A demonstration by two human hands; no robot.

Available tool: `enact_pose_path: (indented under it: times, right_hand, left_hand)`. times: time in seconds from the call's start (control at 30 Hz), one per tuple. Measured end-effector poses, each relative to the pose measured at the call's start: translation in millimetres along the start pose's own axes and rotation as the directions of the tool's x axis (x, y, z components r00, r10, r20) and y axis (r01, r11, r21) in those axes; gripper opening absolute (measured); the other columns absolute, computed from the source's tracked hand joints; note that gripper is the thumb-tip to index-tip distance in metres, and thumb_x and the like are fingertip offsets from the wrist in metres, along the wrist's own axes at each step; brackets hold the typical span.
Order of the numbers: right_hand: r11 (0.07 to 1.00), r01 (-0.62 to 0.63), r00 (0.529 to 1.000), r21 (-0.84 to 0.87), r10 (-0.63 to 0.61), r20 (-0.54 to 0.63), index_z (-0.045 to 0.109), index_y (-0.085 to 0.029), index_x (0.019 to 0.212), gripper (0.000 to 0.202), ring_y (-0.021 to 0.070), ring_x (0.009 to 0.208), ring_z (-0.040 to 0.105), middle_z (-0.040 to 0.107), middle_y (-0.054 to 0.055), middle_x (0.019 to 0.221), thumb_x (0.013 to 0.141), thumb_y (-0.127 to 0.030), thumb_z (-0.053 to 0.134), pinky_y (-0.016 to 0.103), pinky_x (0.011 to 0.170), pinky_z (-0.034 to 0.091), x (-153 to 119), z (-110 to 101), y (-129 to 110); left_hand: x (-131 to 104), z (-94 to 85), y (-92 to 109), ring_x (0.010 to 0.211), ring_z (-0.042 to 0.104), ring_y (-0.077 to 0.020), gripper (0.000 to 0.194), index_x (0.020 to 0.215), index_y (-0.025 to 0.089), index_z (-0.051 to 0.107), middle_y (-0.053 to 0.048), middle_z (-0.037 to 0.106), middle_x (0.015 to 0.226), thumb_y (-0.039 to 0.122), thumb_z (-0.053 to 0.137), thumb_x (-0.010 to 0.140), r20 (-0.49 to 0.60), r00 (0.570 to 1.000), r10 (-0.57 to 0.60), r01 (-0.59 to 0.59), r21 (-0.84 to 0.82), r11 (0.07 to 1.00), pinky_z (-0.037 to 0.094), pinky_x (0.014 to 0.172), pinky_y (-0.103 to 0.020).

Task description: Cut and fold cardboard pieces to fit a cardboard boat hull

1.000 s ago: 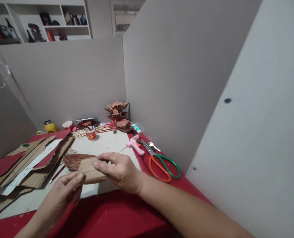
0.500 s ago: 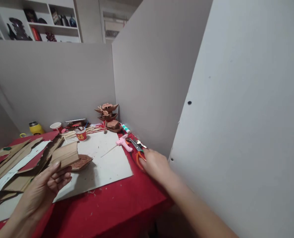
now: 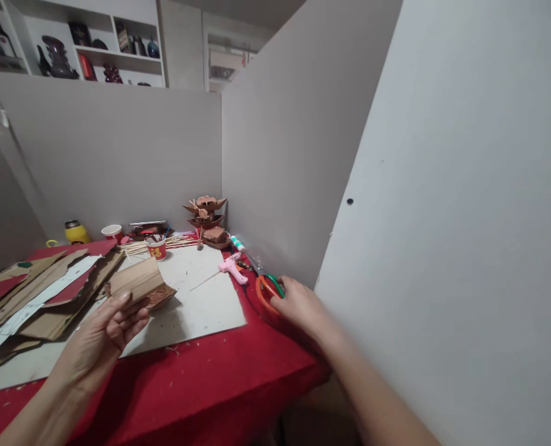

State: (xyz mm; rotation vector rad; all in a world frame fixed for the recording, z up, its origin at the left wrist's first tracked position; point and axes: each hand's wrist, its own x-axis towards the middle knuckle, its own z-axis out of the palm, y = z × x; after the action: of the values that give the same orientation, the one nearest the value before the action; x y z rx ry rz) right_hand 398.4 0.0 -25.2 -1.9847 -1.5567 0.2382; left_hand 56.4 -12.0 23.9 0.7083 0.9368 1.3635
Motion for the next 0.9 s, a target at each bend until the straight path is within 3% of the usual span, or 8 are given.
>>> enact_pose_path:
  times: [0.13,0.2,0.23,0.33,0.4,0.47,0.6,0.9]
  right_hand:
    - [0.953,0.06,0.995,0.297,-0.031,-0.099,0.051,-0.012,0.118,0.047,0.0224,0.083,0.062,0.065,0.011,0.095,0.078,-0.037,0.054,0.031,0.069,0.048,-13,-7,-11]
    - [0.882,0.111,0.992,0.459,-0.071,-0.104,0.047,-0.015,0.119,0.049,0.0192,0.075,0.061,0.063,0.008,0.088,0.082,-0.046,0.052,0.028,0.064,0.049,-24,-8,-22]
    - [0.819,0.13,0.992,0.558,-0.106,-0.076,0.05,-0.016,0.115,0.046,0.0175,0.069,0.059,0.061,0.005,0.081,0.082,-0.049,0.053,0.027,0.06,0.049,-31,-7,-27]
    - [0.435,0.013,0.941,0.9,-0.31,0.136,0.056,-0.019,0.095,0.037,0.012,0.053,0.047,0.049,-0.002,0.065,0.083,-0.053,0.055,0.025,0.051,0.043,-54,3,-41]
    - [0.354,-0.118,0.886,0.928,-0.385,0.26,0.058,-0.017,0.091,0.042,0.0085,0.047,0.038,0.043,-0.004,0.063,0.085,-0.059,0.051,0.022,0.046,0.036,-69,13,-45]
    - [0.432,-0.162,0.829,0.887,-0.428,0.36,0.057,-0.016,0.092,0.047,0.008,0.048,0.035,0.042,-0.004,0.063,0.08,-0.061,0.057,0.021,0.045,0.034,-80,23,-48]
    - [0.554,-0.067,0.739,0.83,-0.532,0.414,0.057,-0.02,0.093,0.056,0.013,0.055,0.042,0.047,0.0,0.067,0.072,-0.072,0.057,0.025,0.051,0.041,-88,37,-51]
    - [0.783,0.188,0.725,0.593,-0.518,0.454,0.062,-0.021,0.099,0.045,0.0228,0.075,0.055,0.06,0.006,0.083,0.078,-0.061,0.057,0.03,0.067,0.048,-93,36,-37]
  left_hand:
    - [0,-0.9,1,0.065,0.07,-0.0158,0.014,0.09,0.013,0.065,-0.008,0.074,0.081,0.013,0.065,0.076,0.039,0.999,-0.004,0.003,0.01,1.0,0.059,0.064,-0.027]
    - [0,1.0,1,0.065,0.069,-0.0157,0.012,0.087,0.014,0.066,-0.007,0.074,0.079,0.014,0.067,0.075,0.071,0.997,-0.004,0.003,0.005,1.0,0.059,0.065,-0.026]
    - [0,2.2,0,0.064,0.069,-0.0153,0.012,0.086,0.014,0.066,-0.007,0.074,0.077,0.015,0.068,0.074,0.082,0.997,0.0,0.0,0.001,1.0,0.059,0.065,-0.026]
    - [-1,5.4,-2,0.062,0.068,-0.0143,0.014,0.086,0.013,0.067,-0.006,0.073,0.075,0.017,0.07,0.073,0.1,0.995,0.003,-0.002,-0.017,1.0,0.058,0.064,-0.025]
    - [-2,6.7,-4,0.061,0.067,-0.0144,0.018,0.089,0.013,0.067,-0.007,0.074,0.076,0.019,0.071,0.073,0.114,0.993,-0.013,0.016,-0.026,1.0,0.058,0.063,-0.025]
    - [-3,6.8,-5,0.061,0.067,-0.0141,0.021,0.093,0.013,0.067,-0.008,0.074,0.078,0.02,0.071,0.073,0.131,0.991,-0.024,0.03,-0.04,0.999,0.057,0.062,-0.025]
    - [-6,4.6,-3,0.061,0.065,-0.0132,0.02,0.09,0.013,0.069,-0.007,0.073,0.076,0.022,0.073,0.072,0.142,0.99,0.001,0.011,-0.085,0.996,0.057,0.063,-0.025]
    - [-12,-3.9,13,0.066,0.065,-0.014,0.026,0.091,0.012,0.071,-0.006,0.073,0.082,0.027,0.076,0.071,0.114,0.971,0.208,-0.21,0.003,0.978,0.054,0.061,-0.023]
